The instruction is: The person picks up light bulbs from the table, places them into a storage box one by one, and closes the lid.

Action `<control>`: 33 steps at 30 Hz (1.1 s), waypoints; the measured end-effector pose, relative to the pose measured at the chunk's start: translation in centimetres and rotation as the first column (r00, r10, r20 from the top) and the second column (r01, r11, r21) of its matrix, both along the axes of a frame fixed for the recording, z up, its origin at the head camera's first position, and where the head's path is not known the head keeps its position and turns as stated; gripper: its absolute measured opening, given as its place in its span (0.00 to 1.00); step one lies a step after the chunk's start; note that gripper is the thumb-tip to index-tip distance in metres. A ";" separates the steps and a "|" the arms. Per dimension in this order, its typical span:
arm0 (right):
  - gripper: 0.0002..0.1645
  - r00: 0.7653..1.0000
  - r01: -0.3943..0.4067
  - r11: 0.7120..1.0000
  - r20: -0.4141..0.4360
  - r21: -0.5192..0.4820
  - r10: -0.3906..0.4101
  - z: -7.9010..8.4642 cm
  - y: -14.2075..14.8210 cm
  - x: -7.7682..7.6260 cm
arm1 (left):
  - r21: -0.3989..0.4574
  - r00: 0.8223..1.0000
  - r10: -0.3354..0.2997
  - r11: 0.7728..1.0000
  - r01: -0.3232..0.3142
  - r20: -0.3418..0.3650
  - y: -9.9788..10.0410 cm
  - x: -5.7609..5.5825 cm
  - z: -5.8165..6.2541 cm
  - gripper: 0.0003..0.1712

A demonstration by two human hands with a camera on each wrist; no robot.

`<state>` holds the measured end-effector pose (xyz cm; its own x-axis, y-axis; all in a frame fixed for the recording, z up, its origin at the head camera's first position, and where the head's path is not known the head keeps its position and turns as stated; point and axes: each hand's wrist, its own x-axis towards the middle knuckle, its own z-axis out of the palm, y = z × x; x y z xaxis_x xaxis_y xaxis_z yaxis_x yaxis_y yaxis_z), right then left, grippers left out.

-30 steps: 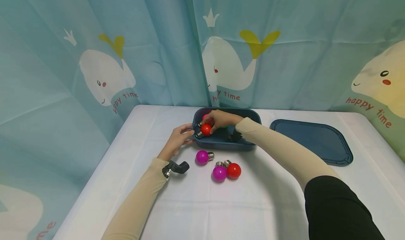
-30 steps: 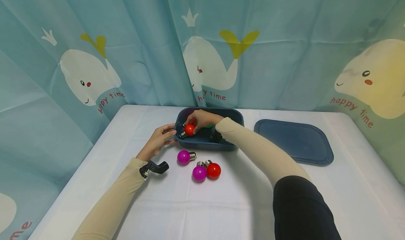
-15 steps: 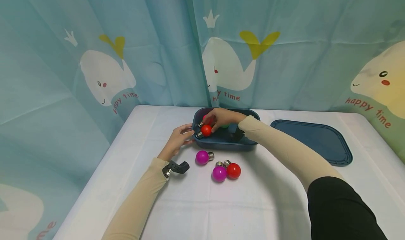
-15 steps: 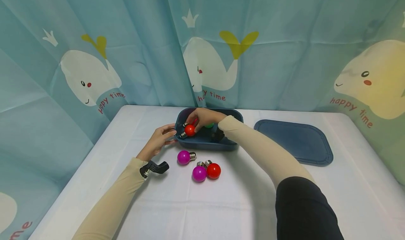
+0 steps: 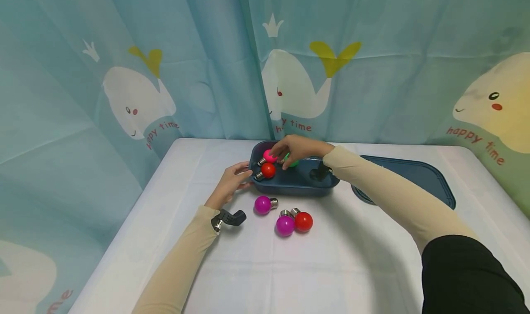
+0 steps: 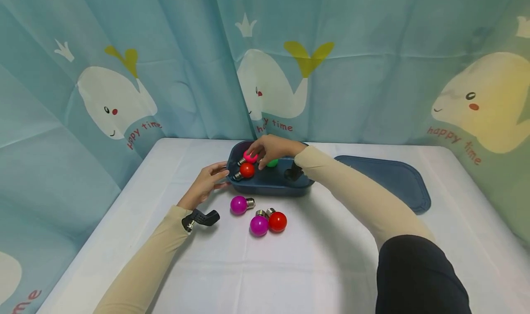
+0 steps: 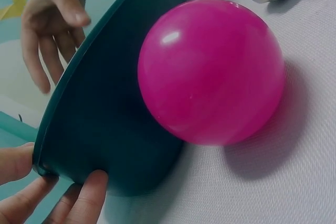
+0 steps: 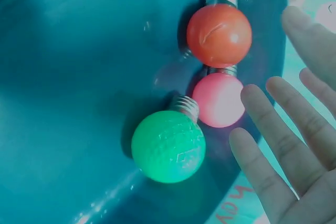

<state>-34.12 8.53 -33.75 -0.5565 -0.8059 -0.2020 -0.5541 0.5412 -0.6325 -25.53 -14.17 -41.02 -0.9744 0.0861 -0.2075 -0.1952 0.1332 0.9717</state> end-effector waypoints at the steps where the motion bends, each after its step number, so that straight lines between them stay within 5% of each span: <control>1: 0.34 1.000 -0.006 1.000 -0.002 0.000 0.006 0.3 0.2 0.2 | -0.001 1.000 0.000 1.000 0.000 0.002 0.0 0.0 0.0 0.26; 18: 0.34 0.991 -0.028 0.999 -0.128 0.027 0.031 4.3 4.3 6.1 | 0.026 1.000 -0.020 0.999 0.021 -0.020 0.0 0.2 0.2 0.26; 26: 0.35 0.989 0.014 0.998 -0.146 0.069 -0.003 4.7 6.6 8.6 | 0.029 1.000 -0.016 0.999 0.016 -0.011 -0.1 0.1 0.1 0.26; 33: 0.33 0.979 -0.007 1.000 -0.205 -0.013 0.004 3.9 8.0 11.1 | 0.012 1.000 -0.013 1.000 0.013 -0.004 0.1 0.0 0.1 0.26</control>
<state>-23.07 16.55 -29.81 -0.5809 -0.8107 -0.0730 -0.6758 0.5303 -0.5120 -25.51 -14.08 -40.91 -0.9739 0.1016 -0.2028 -0.1898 0.1245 0.9739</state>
